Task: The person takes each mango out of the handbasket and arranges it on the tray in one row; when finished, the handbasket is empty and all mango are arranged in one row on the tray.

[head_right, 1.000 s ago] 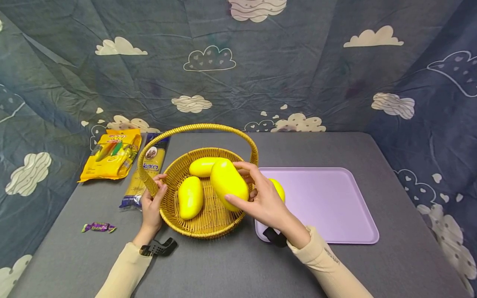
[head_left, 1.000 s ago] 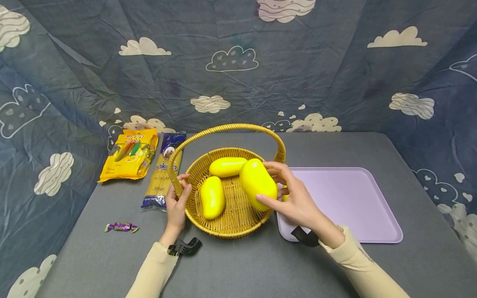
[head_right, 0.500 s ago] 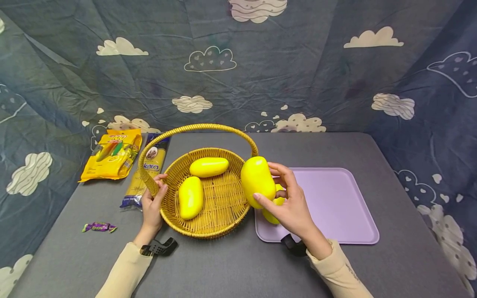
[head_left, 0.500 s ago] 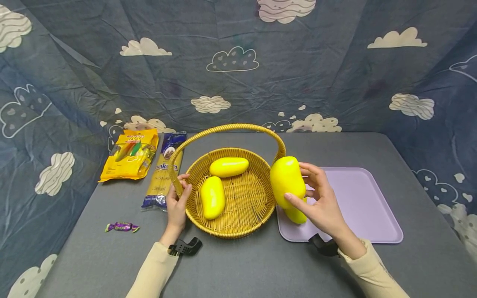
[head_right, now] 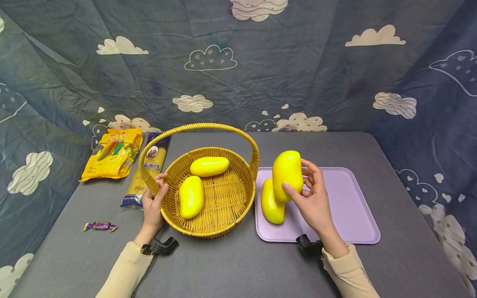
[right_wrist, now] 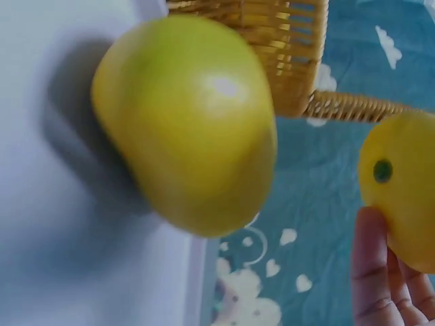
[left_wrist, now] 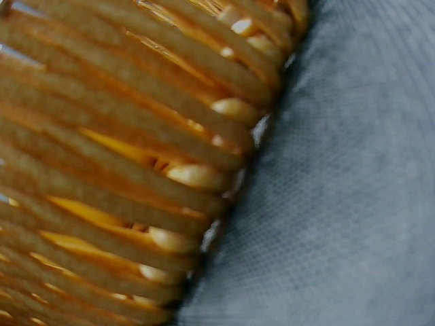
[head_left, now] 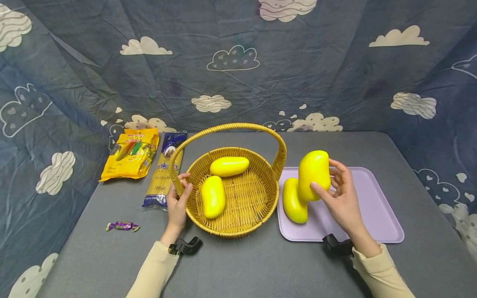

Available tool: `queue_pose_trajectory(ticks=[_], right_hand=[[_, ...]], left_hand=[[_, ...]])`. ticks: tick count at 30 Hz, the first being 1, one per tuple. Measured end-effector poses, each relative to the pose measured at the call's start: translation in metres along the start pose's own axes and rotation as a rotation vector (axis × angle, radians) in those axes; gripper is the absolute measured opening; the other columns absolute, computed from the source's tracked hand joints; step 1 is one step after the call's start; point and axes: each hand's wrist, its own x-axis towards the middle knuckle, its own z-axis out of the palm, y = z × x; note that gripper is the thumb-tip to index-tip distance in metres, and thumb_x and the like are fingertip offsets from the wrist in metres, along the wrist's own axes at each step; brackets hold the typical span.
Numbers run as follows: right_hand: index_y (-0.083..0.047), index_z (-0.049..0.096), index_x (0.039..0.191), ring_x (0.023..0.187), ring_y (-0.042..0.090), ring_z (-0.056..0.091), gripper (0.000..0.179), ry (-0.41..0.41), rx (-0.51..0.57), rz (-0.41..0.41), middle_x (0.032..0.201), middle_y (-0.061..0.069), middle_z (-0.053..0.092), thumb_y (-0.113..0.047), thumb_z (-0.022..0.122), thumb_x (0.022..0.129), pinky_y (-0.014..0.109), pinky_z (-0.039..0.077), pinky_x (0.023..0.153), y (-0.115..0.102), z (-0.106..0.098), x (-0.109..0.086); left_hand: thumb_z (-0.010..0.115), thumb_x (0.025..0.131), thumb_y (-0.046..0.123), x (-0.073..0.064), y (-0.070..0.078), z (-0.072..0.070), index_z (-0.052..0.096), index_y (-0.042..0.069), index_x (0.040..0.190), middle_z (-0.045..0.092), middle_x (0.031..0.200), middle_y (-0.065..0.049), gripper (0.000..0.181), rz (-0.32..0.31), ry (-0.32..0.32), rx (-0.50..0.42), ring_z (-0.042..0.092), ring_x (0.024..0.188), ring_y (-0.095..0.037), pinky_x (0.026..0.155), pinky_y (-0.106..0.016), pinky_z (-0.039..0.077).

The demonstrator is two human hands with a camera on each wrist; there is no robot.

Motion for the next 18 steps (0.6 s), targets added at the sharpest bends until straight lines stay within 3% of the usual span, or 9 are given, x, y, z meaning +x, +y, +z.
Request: queue_pose_trajectory(ticks=[11, 18], right_hand=[[-0.014, 0.032, 0.144, 0.097, 0.012, 0.051, 0.068, 0.061, -0.152, 0.122, 0.118, 0.008, 0.046, -0.008, 0.069, 0.087, 0.016, 0.041, 0.076, 0.026, -0.016, 0.001], [-0.022, 0.032, 0.145, 0.1, 0.025, 0.046, 0.069, 0.029, -0.268, 0.218, 0.125, 0.015, 0.043, -0.035, 0.068, 0.087, 0.03, 0.038, 0.074, 0.067, -0.029, 0.001]], left_hand=[[0.052, 0.093, -0.002, 0.001, 0.0, 0.0, 0.045, -0.013, 0.094, 0.045, 0.12, -0.036, 0.013, 0.025, -0.001, -0.005, 0.044, 0.101, -0.026, 0.091, -0.028, 0.031], [0.051, 0.093, -0.003, 0.001, -0.001, 0.0, 0.044, -0.014, 0.094, 0.044, 0.12, -0.037, 0.013, 0.032, -0.002, -0.004, 0.042, 0.102, -0.032, 0.091, -0.028, 0.031]])
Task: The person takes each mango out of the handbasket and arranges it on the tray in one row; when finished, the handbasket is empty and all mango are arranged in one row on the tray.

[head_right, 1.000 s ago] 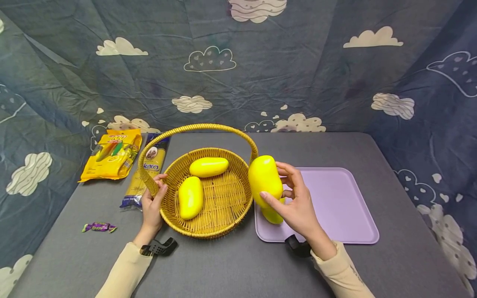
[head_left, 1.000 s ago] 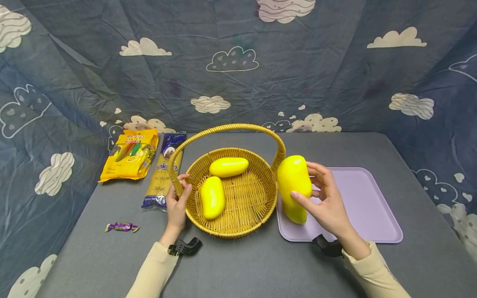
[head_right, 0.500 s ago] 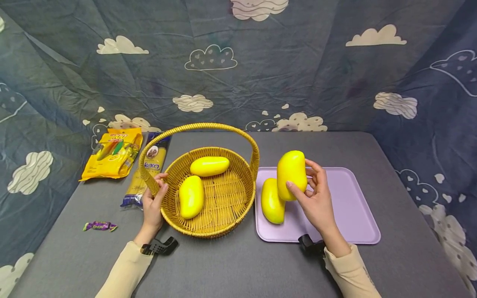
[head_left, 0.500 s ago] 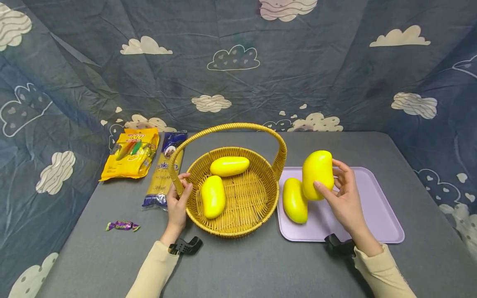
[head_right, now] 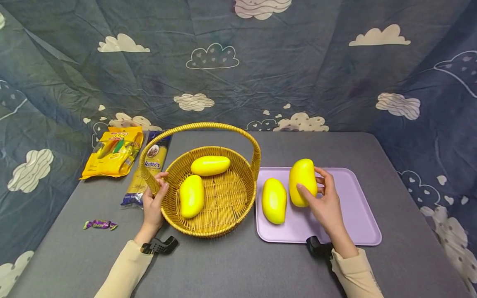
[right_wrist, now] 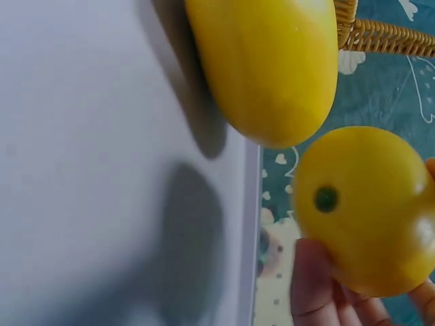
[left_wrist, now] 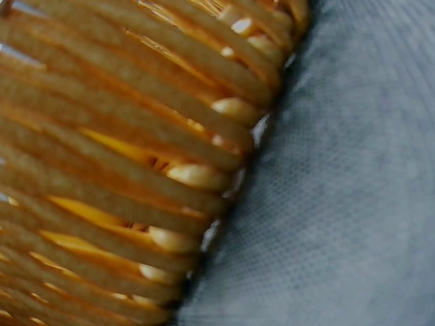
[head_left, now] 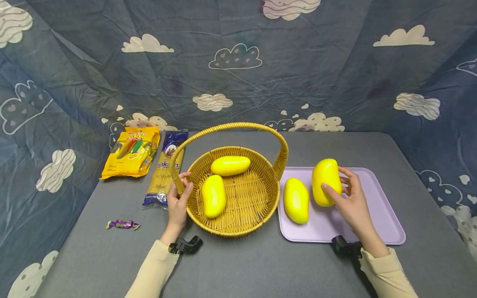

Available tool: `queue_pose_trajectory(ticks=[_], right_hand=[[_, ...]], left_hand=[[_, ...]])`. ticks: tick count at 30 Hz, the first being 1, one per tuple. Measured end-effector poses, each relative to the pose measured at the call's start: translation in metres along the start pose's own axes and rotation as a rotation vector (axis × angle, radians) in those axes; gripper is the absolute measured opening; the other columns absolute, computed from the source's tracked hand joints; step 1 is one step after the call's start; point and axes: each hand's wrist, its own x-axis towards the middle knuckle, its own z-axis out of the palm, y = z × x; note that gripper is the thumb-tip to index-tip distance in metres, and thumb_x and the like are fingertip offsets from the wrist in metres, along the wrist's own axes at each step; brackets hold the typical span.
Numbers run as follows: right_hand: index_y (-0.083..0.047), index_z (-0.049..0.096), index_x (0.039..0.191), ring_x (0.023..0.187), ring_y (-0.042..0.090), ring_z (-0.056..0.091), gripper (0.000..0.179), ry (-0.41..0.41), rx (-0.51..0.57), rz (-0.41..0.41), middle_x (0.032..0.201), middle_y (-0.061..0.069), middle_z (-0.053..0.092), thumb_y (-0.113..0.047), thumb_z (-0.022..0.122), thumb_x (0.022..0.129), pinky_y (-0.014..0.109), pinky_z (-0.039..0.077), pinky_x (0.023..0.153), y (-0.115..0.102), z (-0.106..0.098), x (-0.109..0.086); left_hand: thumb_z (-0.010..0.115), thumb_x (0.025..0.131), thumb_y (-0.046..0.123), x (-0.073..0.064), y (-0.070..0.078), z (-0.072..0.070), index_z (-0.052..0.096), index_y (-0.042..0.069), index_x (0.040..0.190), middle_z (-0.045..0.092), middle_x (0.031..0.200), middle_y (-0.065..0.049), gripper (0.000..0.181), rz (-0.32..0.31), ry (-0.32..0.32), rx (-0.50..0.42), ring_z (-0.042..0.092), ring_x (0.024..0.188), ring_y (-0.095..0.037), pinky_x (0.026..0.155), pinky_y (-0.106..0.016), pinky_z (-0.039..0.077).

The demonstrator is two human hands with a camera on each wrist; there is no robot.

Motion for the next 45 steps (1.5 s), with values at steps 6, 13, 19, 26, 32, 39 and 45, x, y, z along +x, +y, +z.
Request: queue_pose_trajectory(ticks=[6, 13, 19, 26, 32, 39, 45], right_hand=[[-0.022, 0.027, 0.147, 0.099, 0.029, 0.042, 0.077, -0.061, -0.11, 0.077, 0.126, 0.016, 0.04, -0.05, 0.064, 0.086, 0.035, 0.041, 0.066, 0.019, -0.002, 0.004], [-0.009, 0.024, 0.147, 0.095, 0.033, 0.042, 0.079, -0.125, -0.094, 0.136, 0.124, 0.025, 0.039, -0.045, 0.063, 0.089, 0.032, 0.048, 0.057, -0.007, -0.006, -0.005], [-0.004, 0.024, 0.146, 0.094, 0.034, 0.043, 0.078, -0.168, -0.131, 0.193, 0.123, 0.027, 0.039, -0.045, 0.06, 0.091, 0.033, 0.049, 0.059, -0.022, -0.007, -0.01], [-0.003, 0.028, 0.142, 0.092, 0.033, 0.045, 0.075, -0.198, -0.158, 0.209, 0.12, 0.026, 0.043, -0.046, 0.062, 0.089, 0.031, 0.048, 0.057, -0.023, -0.005, -0.013], [-0.004, 0.029, 0.142, 0.091, 0.035, 0.047, 0.08, -0.217, -0.127, 0.205, 0.119, 0.026, 0.042, -0.051, 0.063, 0.087, 0.029, 0.05, 0.051, -0.01, -0.002, -0.011], [-0.004, 0.027, 0.143, 0.092, 0.035, 0.049, 0.087, -0.231, -0.167, 0.191, 0.12, 0.026, 0.043, -0.06, 0.058, 0.084, 0.03, 0.051, 0.053, 0.025, 0.0, -0.002], [-0.005, 0.026, 0.144, 0.091, 0.036, 0.048, 0.086, -0.252, -0.18, 0.215, 0.119, 0.027, 0.042, -0.06, 0.056, 0.086, 0.03, 0.05, 0.055, 0.033, 0.0, -0.001]], left_hand=[[0.052, 0.093, -0.002, 0.0, 0.0, 0.001, 0.045, -0.013, 0.094, 0.044, 0.12, -0.037, 0.014, -0.002, -0.003, -0.002, 0.041, 0.103, -0.035, 0.091, -0.028, 0.031], [0.054, 0.094, 0.001, 0.0, -0.001, 0.0, 0.046, -0.012, 0.094, 0.043, 0.121, -0.036, 0.015, -0.013, -0.007, -0.017, 0.039, 0.109, -0.039, 0.093, -0.027, 0.031], [0.054, 0.093, 0.0, 0.0, -0.001, 0.0, 0.045, -0.013, 0.095, 0.045, 0.121, -0.035, 0.015, -0.014, -0.004, -0.018, 0.04, 0.109, -0.036, 0.093, -0.027, 0.031], [0.054, 0.093, 0.001, 0.0, -0.002, -0.001, 0.046, -0.012, 0.094, 0.045, 0.12, -0.035, 0.015, -0.007, -0.004, -0.016, 0.042, 0.106, -0.032, 0.092, -0.028, 0.031], [0.052, 0.094, 0.0, 0.0, -0.001, -0.001, 0.044, -0.018, 0.099, 0.044, 0.118, -0.036, 0.02, -0.015, -0.003, -0.002, 0.044, 0.099, -0.024, 0.089, -0.028, 0.032], [0.052, 0.094, -0.001, 0.0, 0.0, 0.0, 0.046, -0.014, 0.098, 0.044, 0.118, -0.036, 0.015, -0.02, -0.004, -0.002, 0.044, 0.097, -0.023, 0.088, -0.028, 0.032], [0.051, 0.093, -0.004, 0.0, -0.001, 0.0, 0.043, -0.019, 0.101, 0.045, 0.117, -0.034, 0.019, -0.007, -0.01, -0.005, 0.045, 0.096, -0.018, 0.087, -0.027, 0.032]])
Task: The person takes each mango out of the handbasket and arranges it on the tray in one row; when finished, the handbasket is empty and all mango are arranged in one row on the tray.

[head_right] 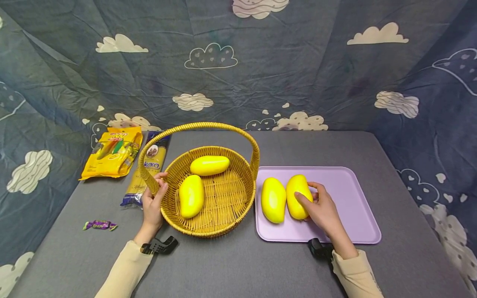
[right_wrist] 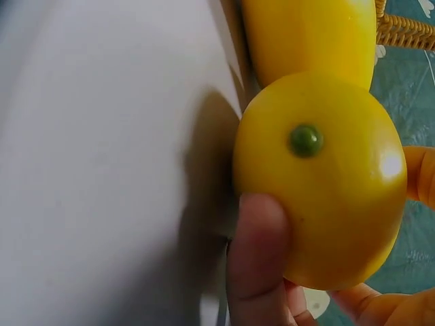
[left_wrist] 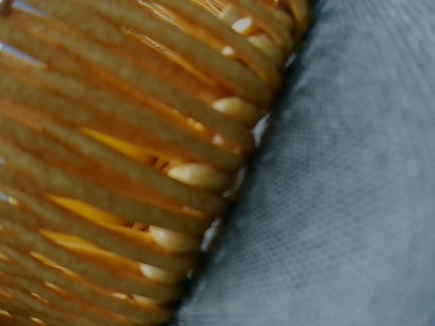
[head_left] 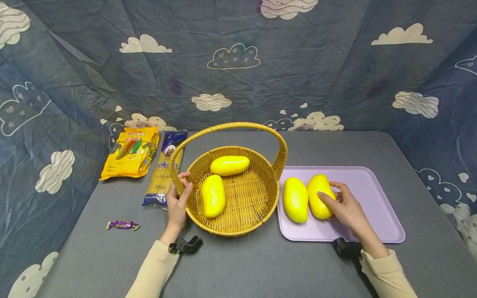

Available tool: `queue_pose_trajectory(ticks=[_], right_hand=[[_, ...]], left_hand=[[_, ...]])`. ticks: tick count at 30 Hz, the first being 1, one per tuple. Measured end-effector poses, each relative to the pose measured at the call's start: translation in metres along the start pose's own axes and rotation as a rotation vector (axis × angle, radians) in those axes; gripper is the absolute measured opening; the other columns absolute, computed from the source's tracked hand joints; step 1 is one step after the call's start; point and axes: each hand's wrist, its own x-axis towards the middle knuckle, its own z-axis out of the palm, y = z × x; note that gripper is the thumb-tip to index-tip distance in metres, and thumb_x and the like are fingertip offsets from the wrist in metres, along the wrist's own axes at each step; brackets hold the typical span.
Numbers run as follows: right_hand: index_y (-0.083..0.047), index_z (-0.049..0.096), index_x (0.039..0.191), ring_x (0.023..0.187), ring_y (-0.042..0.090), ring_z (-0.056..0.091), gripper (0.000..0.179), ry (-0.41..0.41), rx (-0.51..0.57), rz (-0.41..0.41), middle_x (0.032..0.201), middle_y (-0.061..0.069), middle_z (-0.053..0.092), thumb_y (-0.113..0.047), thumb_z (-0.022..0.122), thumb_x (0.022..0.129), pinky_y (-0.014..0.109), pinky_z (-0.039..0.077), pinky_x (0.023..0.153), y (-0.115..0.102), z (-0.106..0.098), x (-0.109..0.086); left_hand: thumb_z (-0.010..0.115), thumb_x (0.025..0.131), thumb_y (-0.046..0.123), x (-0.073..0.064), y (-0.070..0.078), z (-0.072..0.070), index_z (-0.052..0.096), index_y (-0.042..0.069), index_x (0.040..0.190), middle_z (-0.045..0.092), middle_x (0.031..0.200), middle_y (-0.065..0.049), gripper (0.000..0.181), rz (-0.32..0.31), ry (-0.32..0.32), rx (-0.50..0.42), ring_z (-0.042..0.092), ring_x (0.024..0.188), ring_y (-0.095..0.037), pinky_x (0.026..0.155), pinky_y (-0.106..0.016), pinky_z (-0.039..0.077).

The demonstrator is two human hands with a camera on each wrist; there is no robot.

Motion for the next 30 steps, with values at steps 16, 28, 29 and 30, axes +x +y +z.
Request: queue_pose_trajectory(ticks=[16, 28, 29, 30], right_hand=[[0.001, 0.024, 0.145, 0.102, 0.041, 0.043, 0.078, -0.072, -0.048, 0.065, 0.126, 0.031, 0.039, -0.053, 0.048, 0.094, 0.043, 0.045, 0.075, -0.048, -0.01, -0.027], [0.003, 0.023, 0.146, 0.107, 0.044, 0.045, 0.08, -0.136, -0.044, 0.006, 0.132, 0.034, 0.034, -0.052, 0.048, 0.094, 0.038, 0.052, 0.071, -0.042, -0.021, -0.031], [0.004, 0.023, 0.145, 0.108, 0.044, 0.045, 0.079, -0.139, -0.047, 0.001, 0.131, 0.034, 0.035, -0.052, 0.048, 0.094, 0.039, 0.052, 0.071, -0.042, -0.022, -0.031], [0.004, 0.024, 0.145, 0.108, 0.045, 0.045, 0.079, -0.142, -0.048, -0.002, 0.131, 0.034, 0.035, -0.052, 0.048, 0.094, 0.039, 0.052, 0.071, -0.042, -0.024, -0.032]], left_hand=[[0.053, 0.093, -0.002, 0.0, -0.002, -0.002, 0.046, -0.012, 0.092, 0.048, 0.121, -0.03, 0.012, 0.001, 0.006, -0.01, 0.042, 0.107, -0.031, 0.094, -0.028, 0.03], [0.054, 0.093, 0.0, 0.0, -0.001, -0.001, 0.044, -0.012, 0.092, 0.047, 0.12, -0.033, 0.016, -0.007, 0.006, -0.006, 0.042, 0.109, -0.034, 0.094, -0.03, 0.031], [0.054, 0.093, 0.0, 0.0, -0.001, -0.001, 0.045, -0.012, 0.092, 0.047, 0.12, -0.033, 0.015, -0.005, 0.006, -0.007, 0.042, 0.108, -0.033, 0.094, -0.029, 0.031], [0.053, 0.093, -0.001, 0.0, -0.002, -0.001, 0.045, -0.012, 0.092, 0.046, 0.12, -0.033, 0.014, -0.003, 0.005, -0.008, 0.042, 0.108, -0.033, 0.094, -0.029, 0.031]])
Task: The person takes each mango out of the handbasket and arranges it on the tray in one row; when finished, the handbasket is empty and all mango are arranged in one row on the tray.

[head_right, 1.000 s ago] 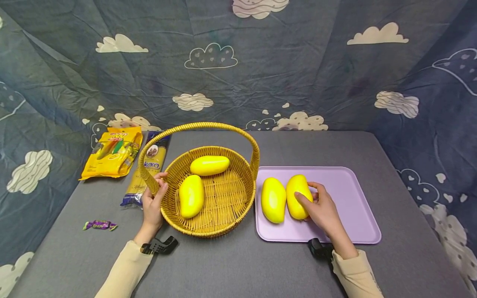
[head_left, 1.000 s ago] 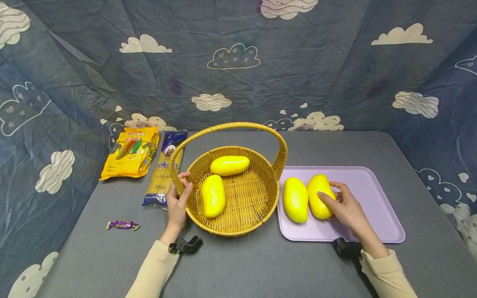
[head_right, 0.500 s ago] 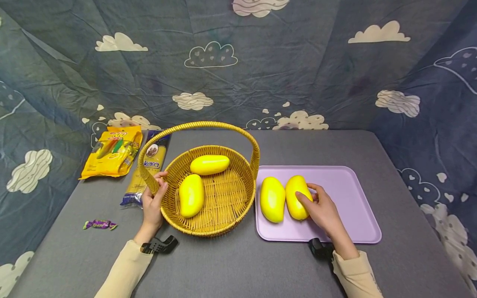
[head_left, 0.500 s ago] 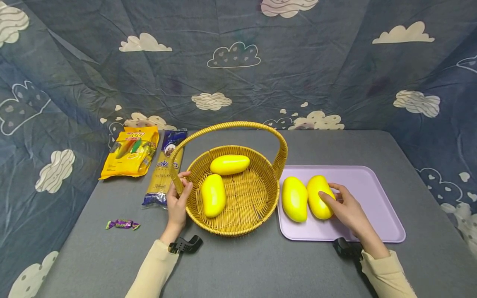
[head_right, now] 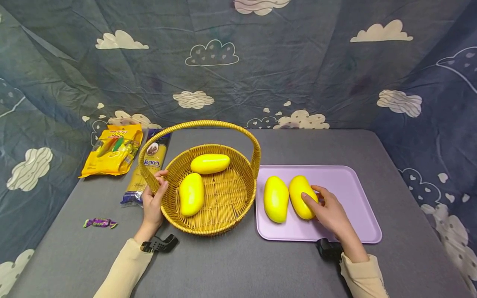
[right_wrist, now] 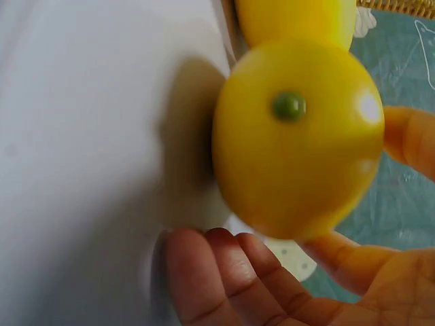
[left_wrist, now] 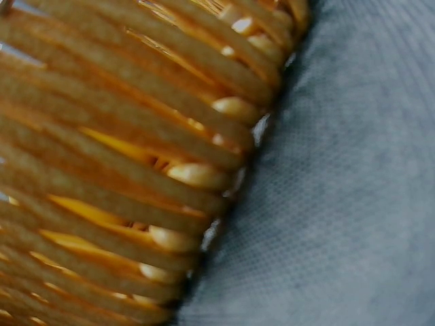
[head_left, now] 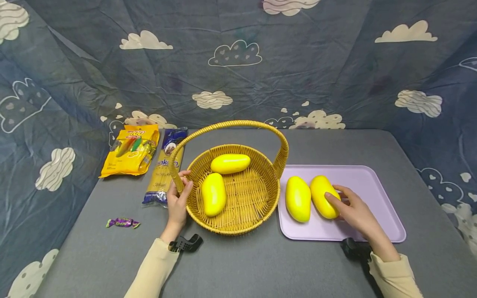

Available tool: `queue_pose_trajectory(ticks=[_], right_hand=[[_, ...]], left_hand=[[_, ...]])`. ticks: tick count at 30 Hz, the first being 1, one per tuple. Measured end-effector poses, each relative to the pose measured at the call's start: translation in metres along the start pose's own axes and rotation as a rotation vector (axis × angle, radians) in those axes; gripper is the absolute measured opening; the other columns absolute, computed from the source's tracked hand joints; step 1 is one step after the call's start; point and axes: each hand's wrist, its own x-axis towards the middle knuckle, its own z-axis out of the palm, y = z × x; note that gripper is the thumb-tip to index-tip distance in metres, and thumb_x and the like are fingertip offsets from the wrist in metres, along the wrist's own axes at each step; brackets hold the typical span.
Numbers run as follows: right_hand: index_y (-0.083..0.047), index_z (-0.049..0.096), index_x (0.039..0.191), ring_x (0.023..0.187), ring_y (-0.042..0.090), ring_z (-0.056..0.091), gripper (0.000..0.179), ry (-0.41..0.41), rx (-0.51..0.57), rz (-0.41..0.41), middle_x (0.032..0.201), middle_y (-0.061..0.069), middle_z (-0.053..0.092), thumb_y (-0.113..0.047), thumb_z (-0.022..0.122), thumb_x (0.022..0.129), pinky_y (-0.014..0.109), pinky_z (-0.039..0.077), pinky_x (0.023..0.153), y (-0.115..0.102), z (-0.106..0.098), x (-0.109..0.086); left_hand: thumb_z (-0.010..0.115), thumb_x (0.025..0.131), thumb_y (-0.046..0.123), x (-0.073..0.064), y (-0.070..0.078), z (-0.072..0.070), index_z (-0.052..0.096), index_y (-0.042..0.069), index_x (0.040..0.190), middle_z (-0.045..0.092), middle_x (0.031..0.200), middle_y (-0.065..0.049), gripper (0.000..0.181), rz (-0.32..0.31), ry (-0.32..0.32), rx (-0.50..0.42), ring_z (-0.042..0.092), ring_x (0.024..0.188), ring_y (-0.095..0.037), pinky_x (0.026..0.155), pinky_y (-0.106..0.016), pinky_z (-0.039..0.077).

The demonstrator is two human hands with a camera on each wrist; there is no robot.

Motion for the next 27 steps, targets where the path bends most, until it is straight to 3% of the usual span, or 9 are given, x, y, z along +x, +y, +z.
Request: queue_pose_trajectory(ticks=[6, 13, 20, 22, 27], right_hand=[[0.006, 0.025, 0.144, 0.108, 0.044, 0.046, 0.077, 0.003, -0.019, -0.02, 0.132, 0.033, 0.036, -0.048, 0.049, 0.095, 0.04, 0.052, 0.071, 0.004, -0.005, -0.002], [0.004, 0.037, 0.139, 0.114, 0.047, 0.04, 0.067, 0.136, -0.049, -0.111, 0.131, 0.031, 0.041, -0.044, 0.052, 0.095, 0.062, 0.036, 0.086, 0.011, -0.006, -0.003], [-0.007, 0.058, 0.126, 0.106, 0.031, 0.049, 0.05, 0.369, -0.082, -0.19, 0.121, 0.015, 0.053, -0.045, 0.057, 0.092, 0.037, 0.046, 0.074, 0.019, 0.004, 0.004], [-0.007, 0.06, 0.123, 0.105, 0.031, 0.049, 0.044, 0.405, -0.036, -0.242, 0.118, 0.015, 0.054, -0.039, 0.059, 0.092, 0.041, 0.045, 0.079, 0.016, 0.006, 0.006], [-0.012, 0.066, 0.116, 0.101, 0.02, 0.052, 0.03, 0.457, 0.036, -0.389, 0.111, 0.006, 0.061, -0.027, 0.065, 0.091, 0.034, 0.043, 0.081, 0.008, 0.013, 0.013]], left_hand=[[0.053, 0.093, -0.002, 0.0, 0.0, 0.0, 0.045, -0.012, 0.092, 0.045, 0.121, -0.035, 0.012, 0.009, -0.006, 0.001, 0.039, 0.109, -0.04, 0.094, -0.029, 0.03], [0.052, 0.093, -0.003, 0.0, 0.0, 0.0, 0.045, -0.012, 0.093, 0.046, 0.121, -0.034, 0.012, 0.005, 0.0, -0.001, 0.039, 0.107, -0.039, 0.092, -0.028, 0.031], [0.052, 0.093, -0.004, -0.001, 0.0, 0.001, 0.046, -0.011, 0.091, 0.045, 0.12, -0.034, 0.009, 0.009, -0.004, -0.006, 0.039, 0.107, -0.04, 0.093, -0.028, 0.032], [0.052, 0.093, -0.003, -0.001, 0.0, 0.001, 0.045, -0.012, 0.092, 0.045, 0.12, -0.034, 0.012, 0.009, -0.005, -0.002, 0.038, 0.107, -0.04, 0.092, -0.028, 0.032], [0.052, 0.092, -0.004, 0.0, 0.0, 0.0, 0.045, -0.013, 0.091, 0.046, 0.119, -0.034, 0.012, 0.021, -0.004, -0.003, 0.04, 0.107, -0.038, 0.093, -0.027, 0.032]])
